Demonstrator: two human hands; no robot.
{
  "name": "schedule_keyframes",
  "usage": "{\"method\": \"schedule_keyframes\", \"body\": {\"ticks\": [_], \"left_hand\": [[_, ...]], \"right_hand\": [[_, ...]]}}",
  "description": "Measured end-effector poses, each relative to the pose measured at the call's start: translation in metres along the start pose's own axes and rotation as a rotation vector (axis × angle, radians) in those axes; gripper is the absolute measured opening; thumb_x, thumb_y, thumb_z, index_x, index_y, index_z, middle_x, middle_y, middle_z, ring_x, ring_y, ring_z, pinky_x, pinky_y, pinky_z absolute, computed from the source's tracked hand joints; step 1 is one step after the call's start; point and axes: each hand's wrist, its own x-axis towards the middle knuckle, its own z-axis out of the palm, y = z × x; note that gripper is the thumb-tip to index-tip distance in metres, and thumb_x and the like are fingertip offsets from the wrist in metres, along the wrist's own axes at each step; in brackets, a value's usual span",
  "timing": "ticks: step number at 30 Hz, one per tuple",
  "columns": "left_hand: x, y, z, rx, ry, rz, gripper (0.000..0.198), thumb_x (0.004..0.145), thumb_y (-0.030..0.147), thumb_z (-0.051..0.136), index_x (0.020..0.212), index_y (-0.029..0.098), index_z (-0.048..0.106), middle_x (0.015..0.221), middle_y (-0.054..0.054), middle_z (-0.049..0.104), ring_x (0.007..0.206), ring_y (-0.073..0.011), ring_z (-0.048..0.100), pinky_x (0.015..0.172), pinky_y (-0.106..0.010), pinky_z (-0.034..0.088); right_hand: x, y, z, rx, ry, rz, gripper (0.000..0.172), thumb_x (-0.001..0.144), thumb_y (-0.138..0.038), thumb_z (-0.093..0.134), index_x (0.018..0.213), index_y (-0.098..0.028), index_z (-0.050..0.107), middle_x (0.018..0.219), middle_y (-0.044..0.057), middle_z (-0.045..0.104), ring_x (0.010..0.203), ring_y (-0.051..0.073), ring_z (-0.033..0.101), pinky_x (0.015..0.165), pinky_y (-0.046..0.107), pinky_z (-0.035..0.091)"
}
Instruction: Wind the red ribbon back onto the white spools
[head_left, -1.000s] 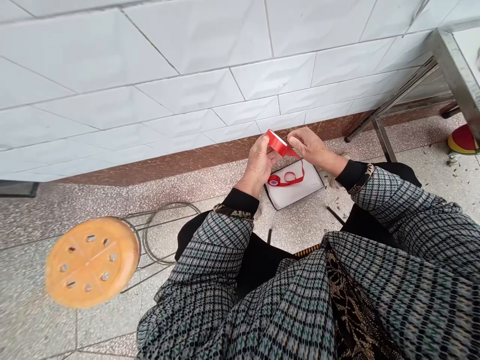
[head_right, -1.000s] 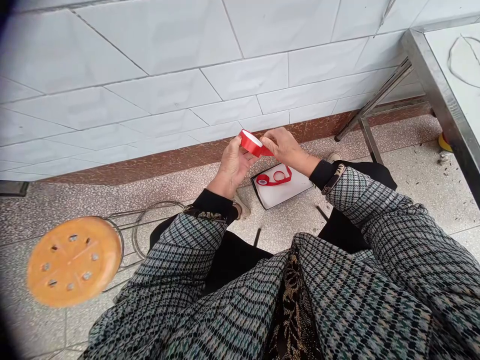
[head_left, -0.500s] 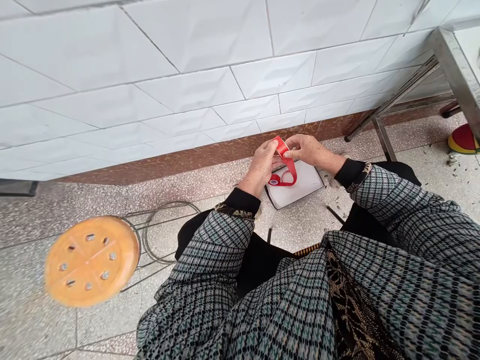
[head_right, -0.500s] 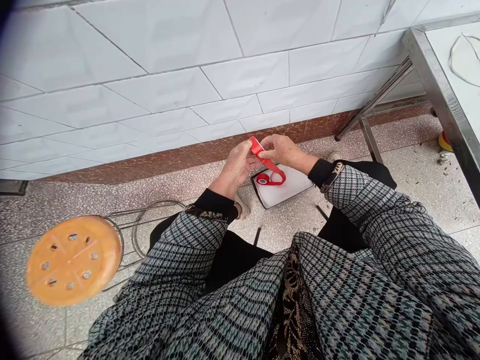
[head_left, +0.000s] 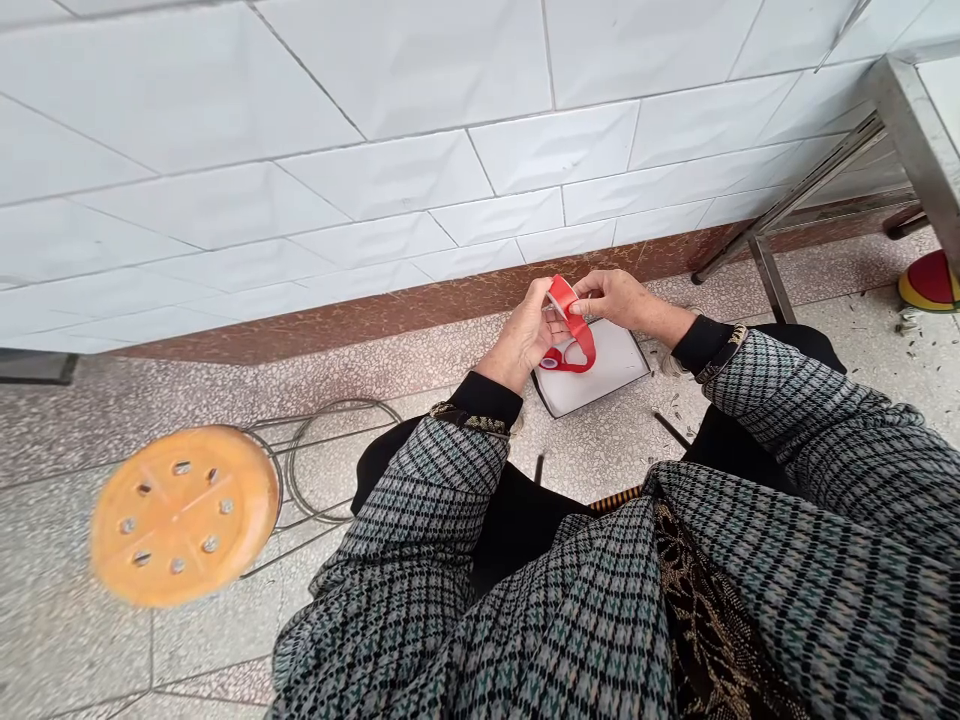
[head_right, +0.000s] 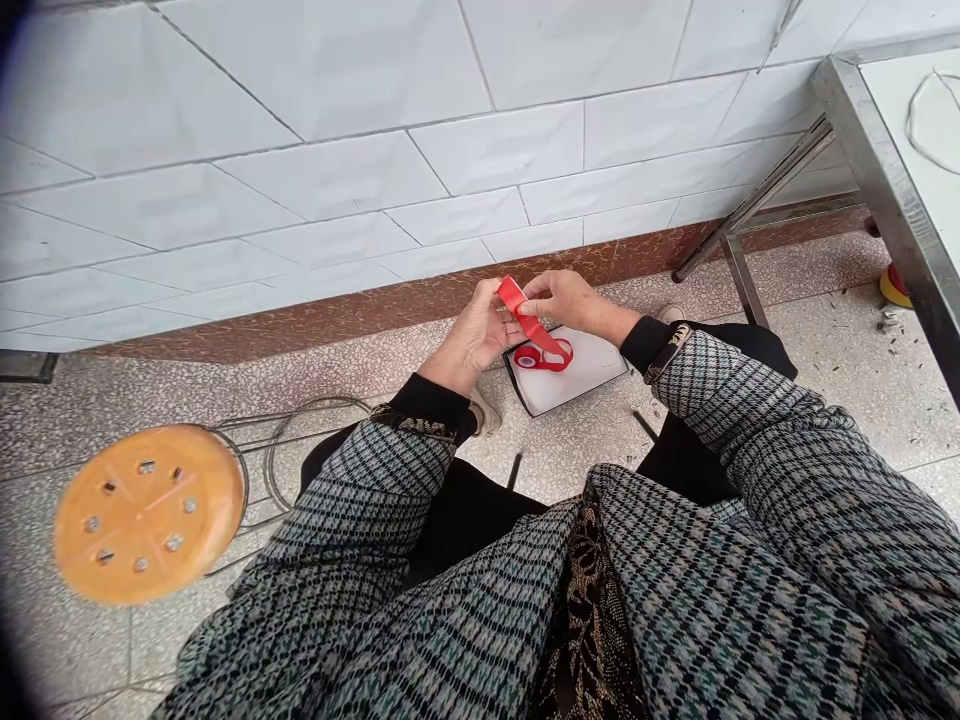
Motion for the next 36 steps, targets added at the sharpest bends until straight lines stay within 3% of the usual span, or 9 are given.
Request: {"method": "schedule_keyframes", "body": {"ticks": [9,17,27,36], "left_hand": [[0.003,-0.002,-0.005,-0.073,-0.021,-0.055,0.049,0.079,0.068,0.072,0.094,0.023,0.065,0.076,-0.012,0.075,0.085,-0.0304,0.077,0.089,-0.049,0.066],[0.000,0.000,-0.001,-0.046,0.012,-0.060,0.055,0.079,0.074,0.072,0.095,0.023,0.065,0.079,-0.014,0.076,0.089,-0.0327,0.077,0.091,-0.053,0.065],[-0.007,0.005,0.007,-0.102,0.111,-0.121,0.054,0.078,0.071,0.077,0.093,0.021,0.062,0.074,-0.008,0.072,0.083,-0.0250,0.074,0.089,-0.042,0.063],[-0.007,0.004,0.008,-0.115,0.080,-0.134,0.050,0.083,0.070,0.073,0.090,0.022,0.063,0.073,-0.008,0.072,0.078,-0.0224,0.072,0.087,-0.043,0.063]], "right_hand": [[0.000,0.000,-0.007,-0.179,-0.075,-0.179,0.003,0.086,-0.019,0.079,0.086,-0.020,0.076,0.093,0.003,0.069,0.087,0.018,0.060,0.087,0.035,0.048],[-0.001,-0.001,-0.007,-0.176,-0.092,-0.145,0.007,0.086,-0.014,0.075,0.091,-0.019,0.076,0.096,0.004,0.072,0.087,0.019,0.063,0.088,0.036,0.049],[0.001,0.003,-0.009,-0.300,-0.134,-0.179,0.015,0.092,-0.015,0.070,0.104,-0.015,0.078,0.101,0.008,0.075,0.089,0.019,0.064,0.082,0.034,0.048],[0.004,0.004,-0.003,-0.216,-0.098,-0.131,0.010,0.086,-0.018,0.074,0.095,-0.016,0.076,0.094,0.006,0.074,0.082,0.017,0.062,0.076,0.032,0.049]]}}
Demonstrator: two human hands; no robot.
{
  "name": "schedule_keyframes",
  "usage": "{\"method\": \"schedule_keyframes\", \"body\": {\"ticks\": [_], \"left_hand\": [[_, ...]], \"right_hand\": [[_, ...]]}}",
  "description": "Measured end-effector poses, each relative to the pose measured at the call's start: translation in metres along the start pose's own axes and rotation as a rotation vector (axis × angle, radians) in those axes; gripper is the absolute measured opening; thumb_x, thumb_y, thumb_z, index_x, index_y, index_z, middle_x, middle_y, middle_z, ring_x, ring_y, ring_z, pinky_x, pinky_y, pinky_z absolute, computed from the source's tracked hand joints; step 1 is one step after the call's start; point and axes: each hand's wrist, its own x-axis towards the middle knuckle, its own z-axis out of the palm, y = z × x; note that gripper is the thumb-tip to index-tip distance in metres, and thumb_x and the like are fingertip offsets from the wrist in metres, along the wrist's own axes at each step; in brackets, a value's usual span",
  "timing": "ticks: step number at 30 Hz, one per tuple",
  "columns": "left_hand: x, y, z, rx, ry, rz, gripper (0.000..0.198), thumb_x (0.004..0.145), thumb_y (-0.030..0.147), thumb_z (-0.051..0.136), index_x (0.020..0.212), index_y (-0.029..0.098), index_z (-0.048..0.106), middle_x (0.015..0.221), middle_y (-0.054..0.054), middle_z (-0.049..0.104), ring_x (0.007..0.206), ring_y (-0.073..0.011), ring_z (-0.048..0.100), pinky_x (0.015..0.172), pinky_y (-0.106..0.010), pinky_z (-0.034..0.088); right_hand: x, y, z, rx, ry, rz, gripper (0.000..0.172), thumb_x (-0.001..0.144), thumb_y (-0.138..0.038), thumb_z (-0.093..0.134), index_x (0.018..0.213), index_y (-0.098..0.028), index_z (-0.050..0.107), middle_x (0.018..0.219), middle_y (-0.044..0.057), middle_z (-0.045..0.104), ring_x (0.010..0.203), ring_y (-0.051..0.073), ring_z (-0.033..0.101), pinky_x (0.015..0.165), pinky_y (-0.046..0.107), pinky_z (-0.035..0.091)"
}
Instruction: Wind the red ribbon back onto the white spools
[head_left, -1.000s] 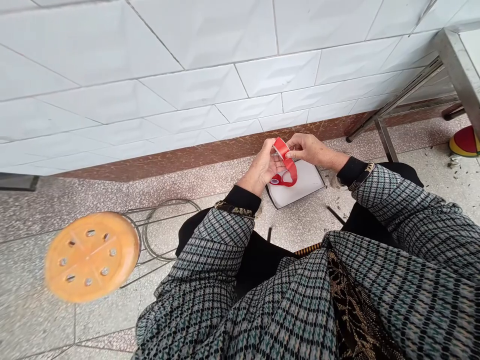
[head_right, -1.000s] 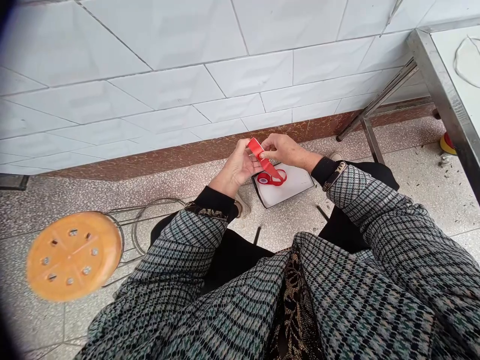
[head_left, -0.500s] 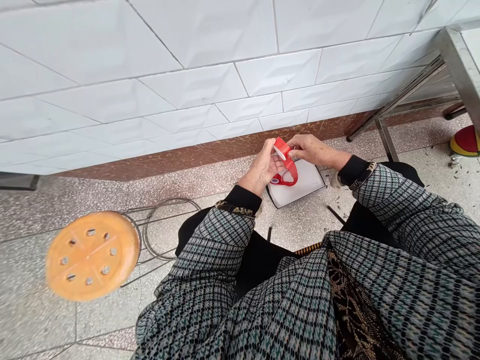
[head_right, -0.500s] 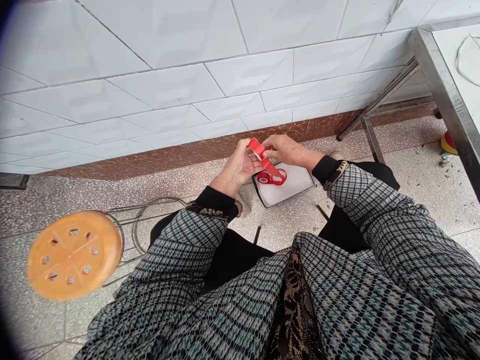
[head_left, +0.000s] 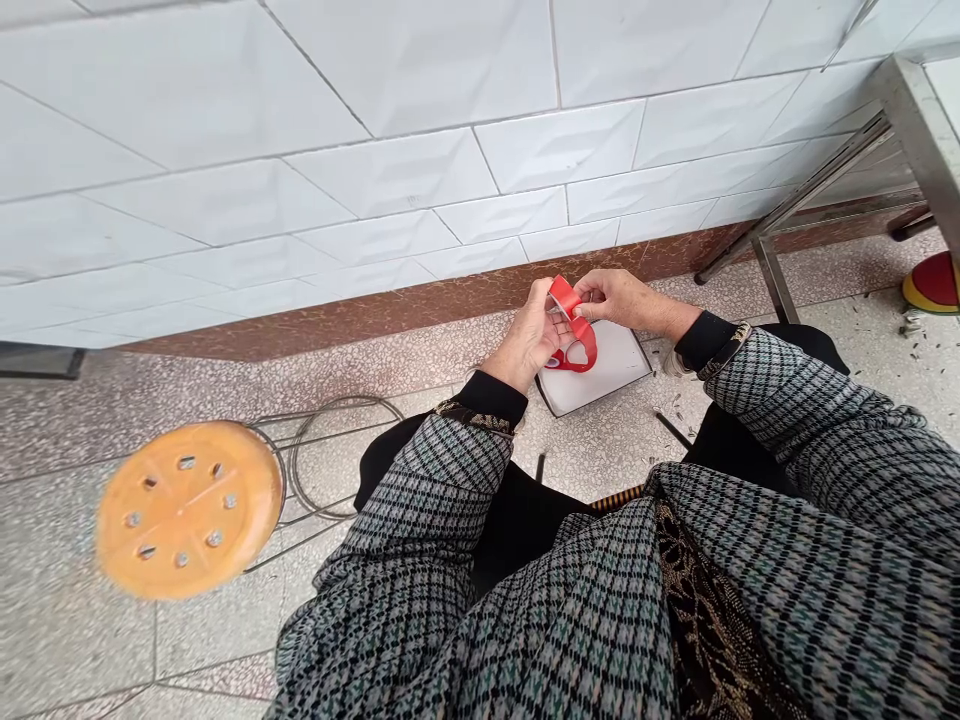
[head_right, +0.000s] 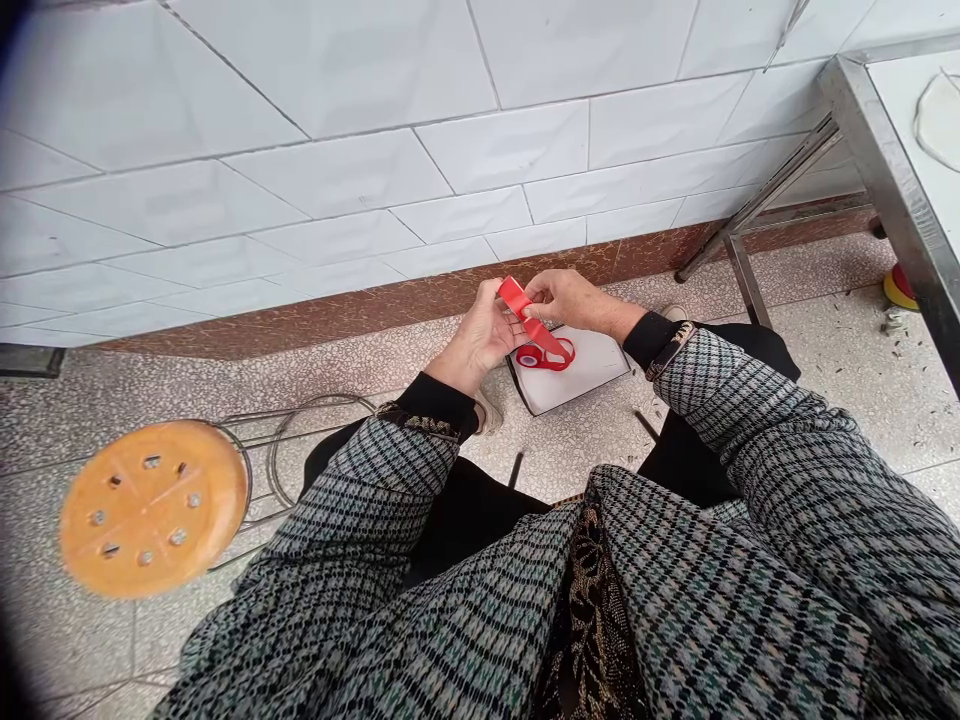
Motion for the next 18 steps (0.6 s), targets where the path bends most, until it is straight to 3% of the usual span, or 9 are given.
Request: {"method": "schedule_keyframes", "body": {"ticks": [6,10,14,18], "left_hand": [[0.004,0.000,-0.007,0.058,-0.074,0.016,0.056,0.083,0.077,0.070,0.087,0.022,0.065,0.068,-0.008,0.069,0.073,-0.0228,0.071,0.080,-0.041,0.063],[0.004,0.002,-0.006,0.083,-0.129,0.050,0.061,0.086,0.082,0.065,0.090,0.021,0.068,0.067,-0.008,0.069,0.074,-0.0238,0.072,0.077,-0.039,0.062],[0.000,-0.002,0.004,0.007,-0.122,0.121,0.062,0.093,0.080,0.058,0.100,0.020,0.071,0.077,-0.009,0.074,0.085,-0.0250,0.076,0.083,-0.039,0.063],[-0.002,-0.013,0.012,-0.009,-0.130,0.225,0.048,0.099,0.066,0.063,0.097,0.019,0.069,0.079,-0.007,0.073,0.075,-0.0188,0.072,0.083,-0.038,0.062]], "right_hand": [[-0.001,-0.004,-0.001,0.029,0.004,-0.011,0.004,0.083,-0.017,0.075,0.086,-0.017,0.072,0.084,0.002,0.070,0.075,0.015,0.057,0.073,0.031,0.046],[-0.001,-0.009,-0.003,0.206,0.008,0.065,0.005,0.084,-0.019,0.076,0.083,-0.016,0.071,0.080,0.001,0.069,0.073,0.014,0.057,0.071,0.029,0.046],[0.000,-0.016,-0.004,0.431,0.096,0.157,0.016,0.088,-0.027,0.078,0.081,-0.016,0.068,0.071,-0.001,0.065,0.065,0.011,0.054,0.064,0.025,0.045],[0.002,-0.022,-0.005,0.577,0.203,0.219,0.031,0.092,-0.032,0.080,0.072,-0.017,0.060,0.058,-0.005,0.053,0.054,0.008,0.043,0.054,0.023,0.037]]}}
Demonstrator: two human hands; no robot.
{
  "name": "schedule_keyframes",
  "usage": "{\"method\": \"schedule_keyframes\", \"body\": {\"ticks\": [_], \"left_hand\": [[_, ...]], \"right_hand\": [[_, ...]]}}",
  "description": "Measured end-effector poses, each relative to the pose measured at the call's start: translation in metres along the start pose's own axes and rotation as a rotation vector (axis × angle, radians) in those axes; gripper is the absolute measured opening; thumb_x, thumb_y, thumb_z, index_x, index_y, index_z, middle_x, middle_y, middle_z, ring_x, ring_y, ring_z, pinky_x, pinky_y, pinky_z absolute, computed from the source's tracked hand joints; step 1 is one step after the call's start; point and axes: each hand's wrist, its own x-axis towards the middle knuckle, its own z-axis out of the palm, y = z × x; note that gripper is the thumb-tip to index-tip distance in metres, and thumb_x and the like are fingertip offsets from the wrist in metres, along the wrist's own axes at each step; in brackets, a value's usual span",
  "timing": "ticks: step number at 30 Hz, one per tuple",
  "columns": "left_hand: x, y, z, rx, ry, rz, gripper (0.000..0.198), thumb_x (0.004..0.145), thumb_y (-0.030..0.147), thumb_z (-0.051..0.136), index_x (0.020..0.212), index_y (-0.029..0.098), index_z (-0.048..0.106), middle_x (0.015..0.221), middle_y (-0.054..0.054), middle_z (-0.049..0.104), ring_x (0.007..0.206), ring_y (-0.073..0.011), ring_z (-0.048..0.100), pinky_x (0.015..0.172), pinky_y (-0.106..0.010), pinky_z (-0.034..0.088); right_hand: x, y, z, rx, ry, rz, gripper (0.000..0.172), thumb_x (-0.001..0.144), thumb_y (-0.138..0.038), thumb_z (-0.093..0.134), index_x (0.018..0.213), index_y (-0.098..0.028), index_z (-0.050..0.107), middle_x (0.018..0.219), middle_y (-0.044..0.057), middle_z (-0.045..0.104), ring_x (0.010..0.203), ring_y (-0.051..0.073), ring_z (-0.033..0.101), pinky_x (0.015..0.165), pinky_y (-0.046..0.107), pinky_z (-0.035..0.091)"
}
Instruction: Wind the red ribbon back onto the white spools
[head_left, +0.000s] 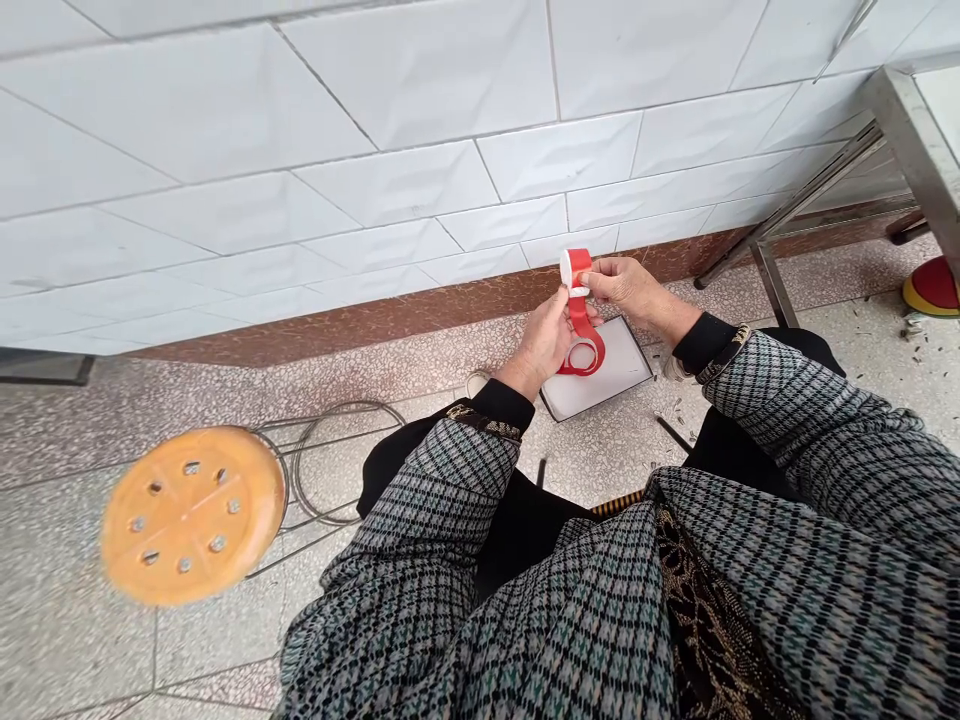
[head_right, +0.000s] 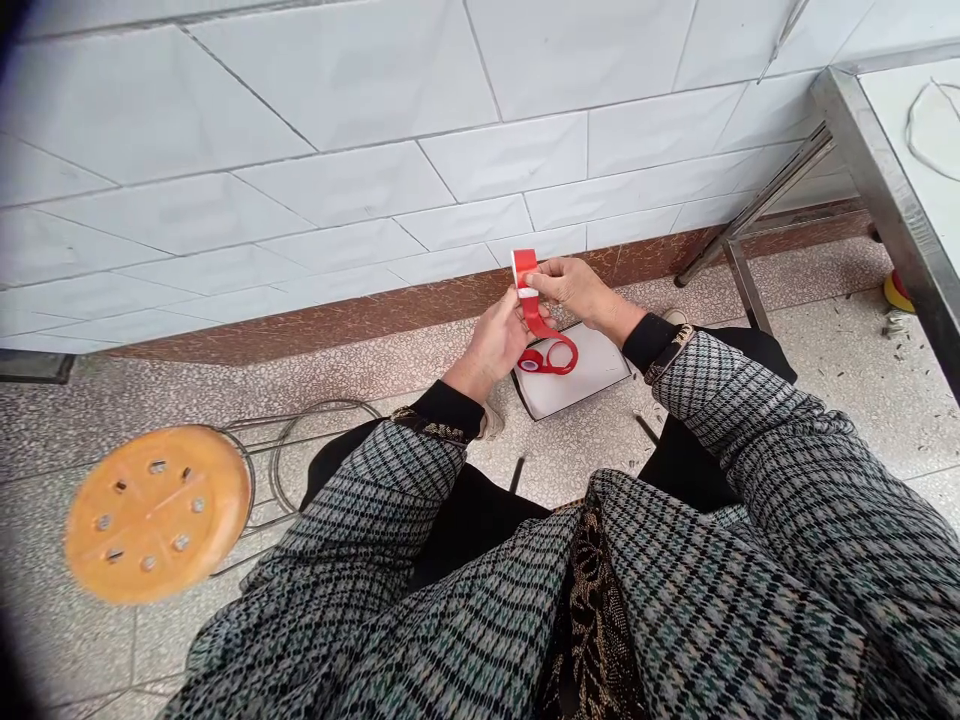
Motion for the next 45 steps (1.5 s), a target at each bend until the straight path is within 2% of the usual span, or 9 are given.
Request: {"method": "schedule_keyframes", "body": {"ticks": [7,12,16,22,27,30,32,38,45], "left_hand": [[0.001,-0.015,-0.003,0.182,0.005,0.045,0.023,0.097,0.036,0.072,0.086,0.017,0.068,0.076,-0.001,0.068,0.063,-0.0107,0.063,0.064,-0.025,0.055],[0.001,-0.013,-0.001,0.428,-0.023,0.109,0.024,0.096,0.033,0.070,0.080,0.015,0.071,0.068,-0.001,0.066,0.061,-0.0106,0.059,0.061,-0.023,0.048],[-0.002,-0.007,0.000,0.463,-0.026,0.123,0.024,0.093,0.034,0.069,0.078,0.016,0.070,0.061,0.002,0.059,0.055,-0.0104,0.054,0.057,-0.024,0.045],[-0.007,-0.002,0.000,0.423,0.020,0.064,0.025,0.094,0.040,0.066,0.080,0.020,0.067,0.051,0.010,0.031,0.042,-0.0062,0.021,0.045,-0.023,0.018],[-0.008,0.002,-0.001,0.595,0.104,0.226,0.007,0.086,0.022,0.071,0.088,0.021,0.064,0.066,0.005,0.054,0.060,-0.0118,0.046,0.065,-0.026,0.041],[-0.012,0.009,-0.002,0.808,0.024,0.295,0.038,0.074,0.005,0.075,0.105,0.025,0.064,0.080,0.002,0.062,0.076,-0.0182,0.058,0.082,-0.032,0.047],[-0.016,0.013,-0.003,0.984,-0.045,0.304,0.042,0.075,0.000,0.071,0.107,0.026,0.065,0.088,-0.001,0.063,0.083,-0.0216,0.060,0.087,-0.035,0.047],[-0.018,0.010,-0.012,1.174,-0.038,0.346,0.010,0.090,0.012,0.064,0.090,0.022,0.064,0.102,-0.007,0.056,0.087,-0.0221,0.061,0.080,-0.034,0.047],[-0.018,0.027,-0.019,1.110,-0.137,0.454,0.011,0.089,0.022,0.068,0.080,0.022,0.061,0.102,-0.007,0.062,0.091,-0.0216,0.058,0.081,-0.032,0.046]], "right_hand": [[0.006,0.005,0.000,-0.038,0.186,-0.031,0.024,0.095,-0.025,0.071,0.074,-0.018,0.062,0.058,-0.005,0.053,0.054,0.009,0.043,0.056,0.025,0.036],[0.012,0.016,-0.001,-0.345,0.306,-0.111,0.018,0.086,-0.021,0.075,0.078,-0.019,0.060,0.074,-0.001,0.062,0.070,0.013,0.055,0.071,0.029,0.046],[0.011,0.019,-0.003,-0.683,0.321,-0.184,0.018,0.084,-0.021,0.077,0.082,-0.019,0.058,0.089,0.005,0.066,0.082,0.018,0.059,0.080,0.033,0.048],[0.009,0.027,-0.007,-0.999,0.240,-0.259,0.016,0.093,-0.027,0.072,0.101,-0.015,0.065,0.110,0.016,0.066,0.104,0.029,0.061,0.096,0.043,0.049],[0.008,0.029,-0.008,-1.112,0.222,-0.251,0.024,0.096,-0.030,0.071,0.109,-0.010,0.069,0.119,0.024,0.066,0.117,0.038,0.057,0.104,0.051,0.047],[0.005,0.025,-0.008,-1.160,0.198,-0.184,0.029,0.096,-0.034,0.073,0.111,-0.009,0.071,0.122,0.026,0.067,0.121,0.041,0.056,0.103,0.053,0.048],[0.004,0.023,-0.008,-1.176,0.180,-0.173,0.033,0.095,-0.038,0.075,0.110,-0.009,0.071,0.122,0.027,0.068,0.121,0.042,0.057,0.101,0.053,0.049],[0.005,0.026,-0.008,-1.195,0.165,-0.174,0.027,0.092,-0.033,0.075,0.104,-0.009,0.072,0.118,0.026,0.070,0.118,0.041,0.062,0.098,0.050,0.050],[0.010,0.027,-0.013,-1.011,0.045,-0.152,0.020,0.081,-0.027,0.082,0.075,-0.018,0.065,0.088,0.010,0.071,0.089,0.024,0.065,0.085,0.035,0.047]]}}
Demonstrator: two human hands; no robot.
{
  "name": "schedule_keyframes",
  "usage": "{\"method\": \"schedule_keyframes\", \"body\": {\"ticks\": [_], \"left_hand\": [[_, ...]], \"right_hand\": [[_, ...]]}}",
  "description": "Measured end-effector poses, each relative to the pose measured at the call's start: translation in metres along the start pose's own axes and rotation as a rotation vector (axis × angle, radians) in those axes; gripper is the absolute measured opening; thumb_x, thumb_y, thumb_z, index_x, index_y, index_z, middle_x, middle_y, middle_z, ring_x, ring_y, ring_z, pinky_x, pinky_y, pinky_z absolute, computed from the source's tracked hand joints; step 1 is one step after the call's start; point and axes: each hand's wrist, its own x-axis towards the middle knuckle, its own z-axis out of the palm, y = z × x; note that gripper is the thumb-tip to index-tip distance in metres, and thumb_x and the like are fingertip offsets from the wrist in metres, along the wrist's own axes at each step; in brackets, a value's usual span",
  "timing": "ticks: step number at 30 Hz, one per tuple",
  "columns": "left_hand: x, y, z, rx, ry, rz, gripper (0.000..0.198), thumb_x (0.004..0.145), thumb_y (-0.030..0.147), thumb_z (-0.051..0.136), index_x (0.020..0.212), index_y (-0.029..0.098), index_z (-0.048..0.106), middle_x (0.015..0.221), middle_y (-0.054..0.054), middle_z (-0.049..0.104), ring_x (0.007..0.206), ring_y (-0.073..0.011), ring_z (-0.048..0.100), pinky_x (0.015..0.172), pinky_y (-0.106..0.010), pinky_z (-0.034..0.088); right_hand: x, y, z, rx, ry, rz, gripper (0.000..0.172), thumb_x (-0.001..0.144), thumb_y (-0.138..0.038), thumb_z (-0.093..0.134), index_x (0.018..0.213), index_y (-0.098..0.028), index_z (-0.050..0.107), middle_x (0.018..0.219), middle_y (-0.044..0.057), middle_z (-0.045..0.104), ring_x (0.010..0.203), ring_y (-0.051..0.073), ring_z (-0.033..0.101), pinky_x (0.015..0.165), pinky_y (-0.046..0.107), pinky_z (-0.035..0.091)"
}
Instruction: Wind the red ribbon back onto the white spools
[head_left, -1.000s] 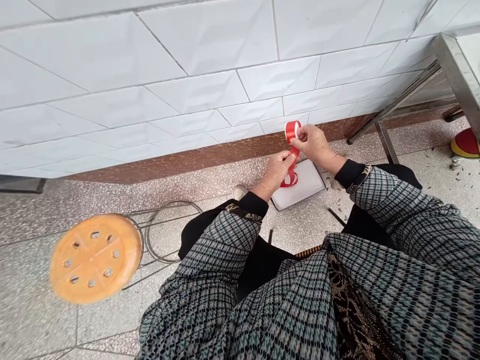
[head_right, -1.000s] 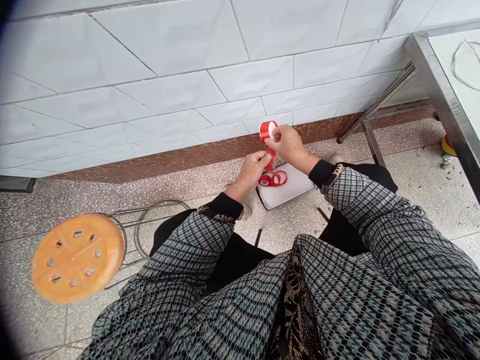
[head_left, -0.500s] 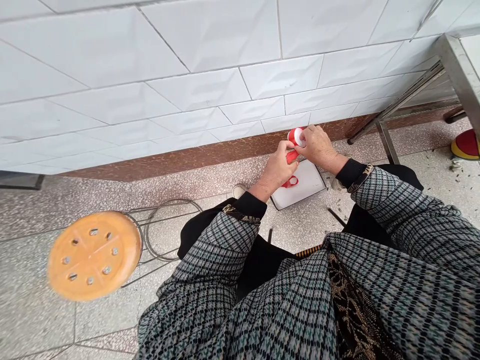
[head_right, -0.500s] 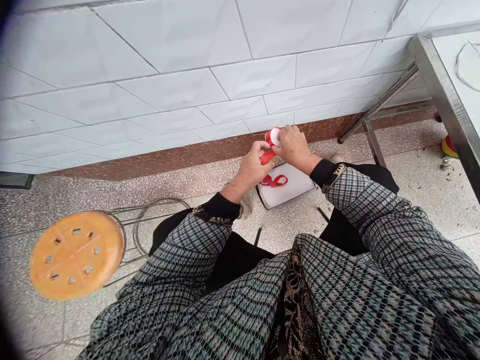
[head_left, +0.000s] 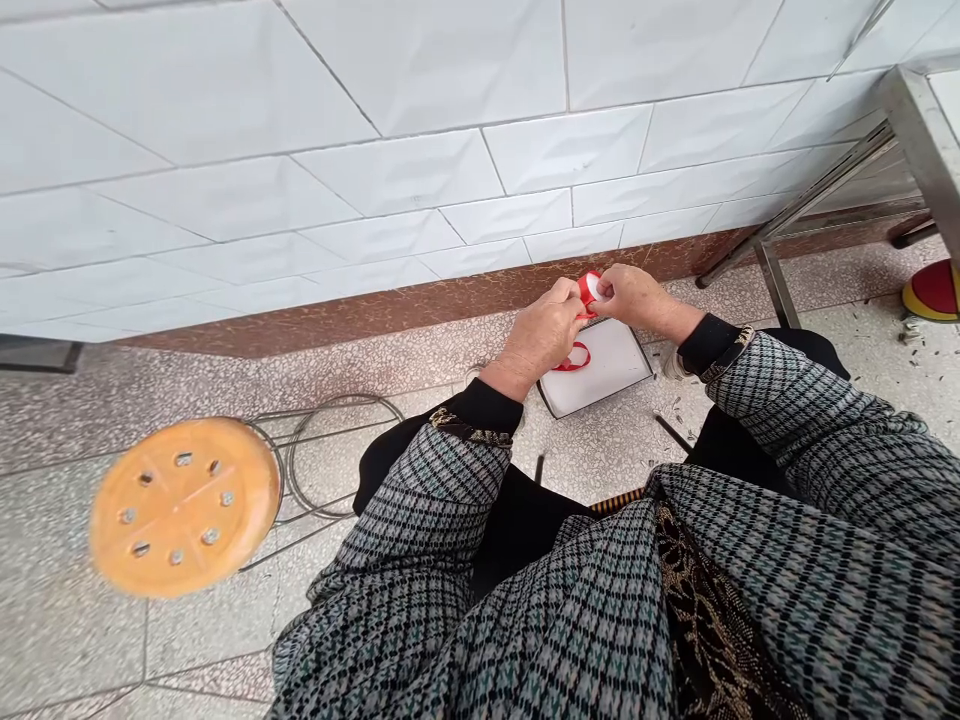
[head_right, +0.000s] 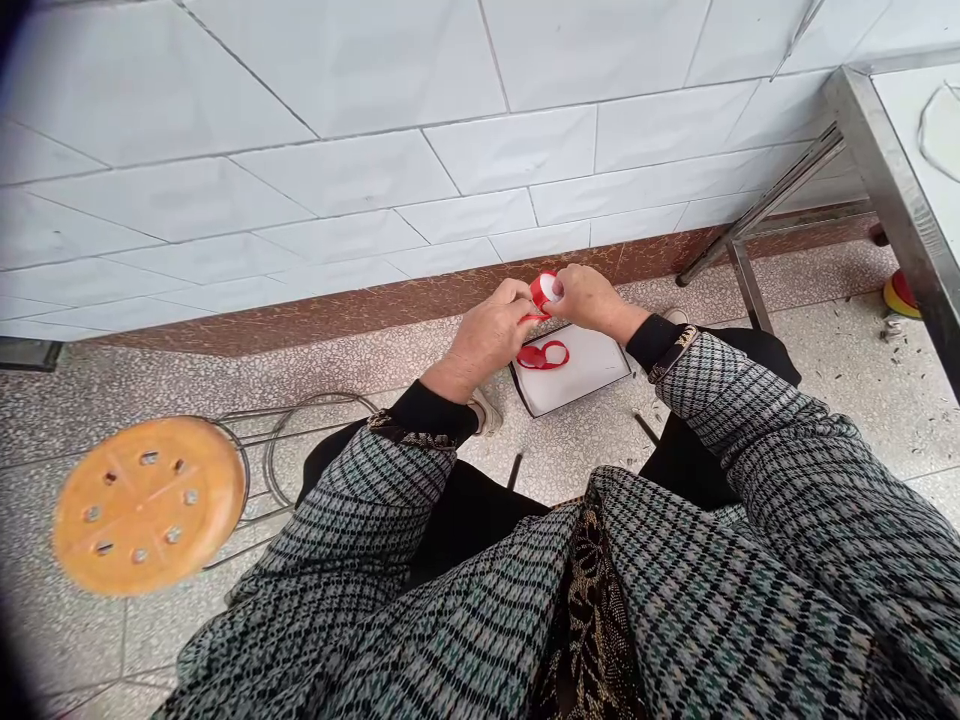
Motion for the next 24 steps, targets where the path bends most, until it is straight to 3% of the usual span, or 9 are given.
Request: {"method": "schedule_keyframes", "body": {"ticks": [5,8,11,16,19,21,24], "left_hand": [[0.000,0.005,-0.011,-0.065,-0.056,-0.022,0.019,0.090,0.026,0.065,0.072,0.021,0.062,0.073,-0.001,0.058,0.071,-0.0168,0.049,0.074,-0.031,0.041],[-0.001,0.006,-0.014,-0.175,-0.034,-0.090,0.015,0.089,0.023,0.062,0.076,0.020,0.069,0.068,0.001,0.061,0.066,-0.0145,0.049,0.070,-0.029,0.039],[-0.001,0.008,-0.019,-0.242,0.095,-0.105,0.014,0.090,0.024,0.063,0.080,0.019,0.071,0.074,0.000,0.066,0.070,-0.0146,0.053,0.073,-0.029,0.042],[-0.005,0.017,-0.031,-0.317,0.301,-0.114,0.021,0.095,0.029,0.063,0.079,0.020,0.073,0.081,-0.004,0.068,0.079,-0.0174,0.059,0.080,-0.031,0.048],[-0.012,0.022,-0.036,-0.342,0.343,-0.099,0.011,0.090,0.026,0.069,0.084,0.022,0.077,0.079,-0.004,0.066,0.079,-0.0180,0.059,0.076,-0.031,0.047],[-0.016,0.023,-0.037,-0.363,0.234,-0.096,0.010,0.087,0.028,0.071,0.086,0.022,0.079,0.069,-0.001,0.062,0.070,-0.0162,0.054,0.069,-0.030,0.044],[-0.018,0.018,-0.036,-0.371,-0.139,-0.099,0.016,0.085,0.036,0.072,0.086,0.022,0.080,0.065,0.000,0.063,0.060,-0.0136,0.051,0.062,-0.029,0.041]], "right_hand": [[0.004,0.000,-0.002,0.153,-0.019,0.033,0.026,0.078,-0.030,0.082,0.067,-0.020,0.061,0.073,0.001,0.064,0.071,0.015,0.056,0.071,0.030,0.041],[0.005,0.000,-0.007,0.275,-0.090,0.056,0.021,0.081,-0.029,0.080,0.070,-0.018,0.065,0.070,-0.001,0.064,0.067,0.013,0.053,0.066,0.029,0.039],[0.002,0.001,-0.017,0.424,-0.178,0.083,0.016,0.082,-0.028,0.081,0.076,-0.017,0.071,0.072,0.000,0.066,0.067,0.013,0.054,0.065,0.029,0.041],[-0.007,-0.002,-0.033,0.736,-0.390,0.076,0.012,0.081,-0.025,0.085,0.078,-0.019,0.074,0.083,0.005,0.074,0.076,0.017,0.064,0.071,0.033,0.056],[-0.007,-0.003,-0.034,0.714,-0.349,0.098,0.012,0.081,-0.022,0.084,0.079,-0.019,0.073,0.083,0.005,0.074,0.076,0.018,0.065,0.074,0.035,0.058],[-0.006,-0.003,-0.032,0.641,-0.206,0.102,0.012,0.082,-0.022,0.082,0.079,-0.019,0.071,0.079,0.004,0.070,0.075,0.017,0.062,0.074,0.035,0.056],[-0.005,-0.003,-0.032,0.602,-0.008,-0.024,0.016,0.079,-0.024,0.082,0.083,-0.019,0.067,0.084,0.003,0.068,0.078,0.016,0.059,0.078,0.034,0.053]]}}
